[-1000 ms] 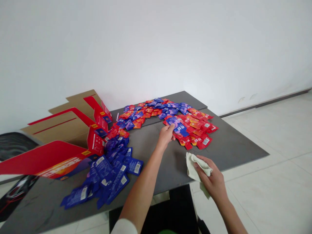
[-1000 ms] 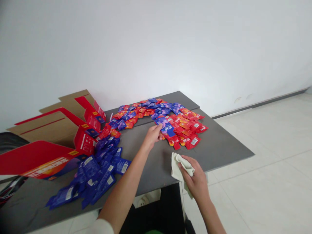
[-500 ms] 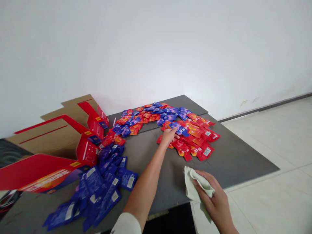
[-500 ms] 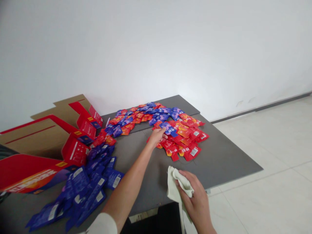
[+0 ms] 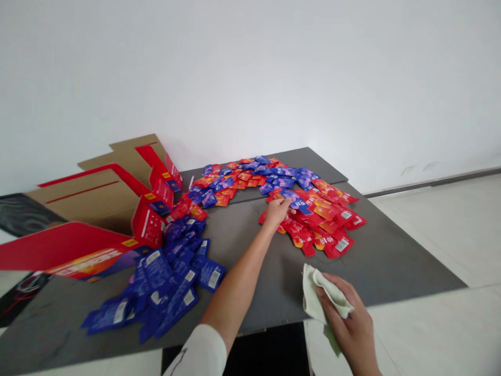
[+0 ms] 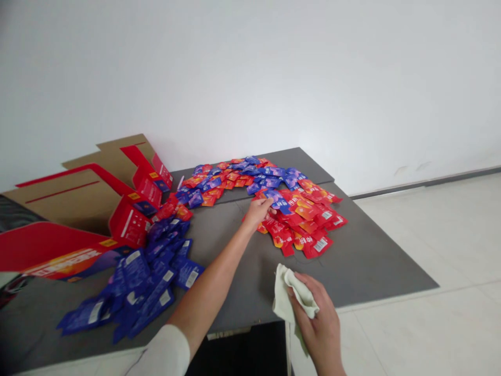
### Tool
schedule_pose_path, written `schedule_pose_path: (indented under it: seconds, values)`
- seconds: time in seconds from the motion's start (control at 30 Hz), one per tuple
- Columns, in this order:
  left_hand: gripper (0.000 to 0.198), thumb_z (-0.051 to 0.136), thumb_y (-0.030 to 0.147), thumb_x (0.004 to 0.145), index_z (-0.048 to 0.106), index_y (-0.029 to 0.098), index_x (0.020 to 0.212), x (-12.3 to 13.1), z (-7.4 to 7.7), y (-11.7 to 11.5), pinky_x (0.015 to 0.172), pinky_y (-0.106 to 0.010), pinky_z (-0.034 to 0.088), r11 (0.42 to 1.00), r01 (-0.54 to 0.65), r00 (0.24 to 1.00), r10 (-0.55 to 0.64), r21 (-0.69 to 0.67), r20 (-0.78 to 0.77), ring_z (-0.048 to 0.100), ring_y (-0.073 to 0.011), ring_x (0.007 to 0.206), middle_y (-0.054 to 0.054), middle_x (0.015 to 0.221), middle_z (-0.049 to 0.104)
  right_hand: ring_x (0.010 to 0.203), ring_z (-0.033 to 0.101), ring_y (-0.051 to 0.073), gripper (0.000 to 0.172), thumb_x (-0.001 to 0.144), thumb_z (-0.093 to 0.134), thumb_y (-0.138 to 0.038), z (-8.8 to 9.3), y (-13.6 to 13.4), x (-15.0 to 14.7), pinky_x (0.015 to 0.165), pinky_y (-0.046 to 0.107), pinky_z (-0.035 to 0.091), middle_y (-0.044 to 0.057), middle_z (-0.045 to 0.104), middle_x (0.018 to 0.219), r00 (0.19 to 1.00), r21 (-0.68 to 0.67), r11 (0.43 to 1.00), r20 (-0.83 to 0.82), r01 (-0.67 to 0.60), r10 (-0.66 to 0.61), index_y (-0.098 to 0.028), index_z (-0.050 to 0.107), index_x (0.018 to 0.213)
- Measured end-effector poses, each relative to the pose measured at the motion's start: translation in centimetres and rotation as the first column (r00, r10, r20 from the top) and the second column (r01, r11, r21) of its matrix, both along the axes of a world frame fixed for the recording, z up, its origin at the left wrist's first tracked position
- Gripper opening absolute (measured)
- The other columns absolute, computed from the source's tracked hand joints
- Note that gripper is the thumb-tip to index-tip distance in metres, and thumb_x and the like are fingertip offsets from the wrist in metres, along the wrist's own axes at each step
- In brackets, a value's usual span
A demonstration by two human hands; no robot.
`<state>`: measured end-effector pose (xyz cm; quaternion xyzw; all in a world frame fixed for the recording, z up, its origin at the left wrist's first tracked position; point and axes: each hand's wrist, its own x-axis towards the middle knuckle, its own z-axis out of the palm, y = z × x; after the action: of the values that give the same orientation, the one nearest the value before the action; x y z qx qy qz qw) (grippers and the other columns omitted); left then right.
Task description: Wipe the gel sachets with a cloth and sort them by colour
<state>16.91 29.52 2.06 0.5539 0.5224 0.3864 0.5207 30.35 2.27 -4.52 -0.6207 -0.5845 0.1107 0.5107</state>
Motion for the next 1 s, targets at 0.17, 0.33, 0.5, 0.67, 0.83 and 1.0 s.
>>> schedule_pose_path:
  seconds: [0.17,0.33,0.5,0.67,0.83,1.0]
  values:
    - [0.046,0.054,0.053,0.107,0.073,0.014,0.093,-4.8,2.5,-1.8,0.050,-0.021,0.038,0.979,-0.183,0.983,0.184,0.093,0.002,0.047,-0.0068,0.045,-0.005,0.077,0.075,0.105,0.076,0.029,0.038,0.096,0.070,-0.056,-0.4,0.0,0.4,0.094,0.040,0.061,0.008,0.079,0.119,1.000,-0.032,0.999,-0.008,0.003,-0.004,-0.027,0.076,0.120]
    - [0.041,0.052,0.045,0.106,0.071,0.015,0.086,-15.2,5.8,-3.0,0.049,-0.020,0.035,0.943,-0.282,0.936,0.311,0.177,-0.164,0.047,-0.0069,0.047,-0.005,0.077,0.076,0.108,0.073,0.035,0.048,0.094,0.070,-0.063,-0.4,-0.2,0.6,0.100,0.047,0.057,0.011,0.078,0.121,1.000,-0.086,0.996,-0.025,0.012,-0.014,-0.024,0.077,0.121]
    - [0.033,0.067,0.035,0.092,0.068,0.017,0.065,-25.6,9.0,-5.6,0.050,-0.021,0.037,0.969,-0.220,0.874,0.246,0.110,-0.419,0.049,-0.0093,0.046,-0.001,0.059,0.068,0.110,0.072,0.038,0.052,0.092,0.070,-0.066,-0.1,-0.5,0.5,0.101,0.050,0.055,0.012,0.077,0.121,0.997,-0.145,0.988,-0.057,0.046,-0.055,-0.024,0.077,0.122]
    - [0.031,0.071,0.037,0.085,0.067,0.019,0.060,-31.9,10.9,-8.4,0.051,-0.022,0.039,0.980,-0.197,0.798,0.152,-0.013,-0.584,0.052,-0.0113,0.048,0.001,0.054,0.065,0.113,0.070,0.040,0.055,0.091,0.070,-0.067,0.4,-0.5,0.3,0.104,0.053,0.052,0.013,0.075,0.124,0.994,-0.190,0.980,-0.080,0.055,-0.071,-0.023,0.076,0.123]
    - [0.034,0.075,0.047,0.078,0.068,0.020,0.058,-35.3,11.9,-9.9,0.049,-0.023,0.039,0.978,-0.175,0.771,0.064,-0.113,-0.634,0.052,-0.0133,0.049,0.000,0.053,0.064,0.113,0.070,0.040,0.058,0.090,0.071,-0.068,0.6,-0.5,0.2,0.104,0.052,0.051,0.013,0.075,0.124,0.992,-0.205,0.976,-0.083,0.072,-0.091,-0.022,0.076,0.124]
    - [0.044,0.082,0.062,0.074,0.075,0.019,0.068,-36.5,12.5,-12.1,0.056,-0.022,0.042,0.984,0.022,0.806,-0.123,-0.177,-0.580,0.054,-0.0143,0.056,-0.001,0.060,0.067,0.113,0.069,0.040,0.059,0.089,0.071,-0.069,0.6,-0.6,0.2,0.103,0.052,0.052,0.013,0.075,0.125,0.992,-0.225,0.971,-0.077,0.083,-0.103,-0.022,0.077,0.124]
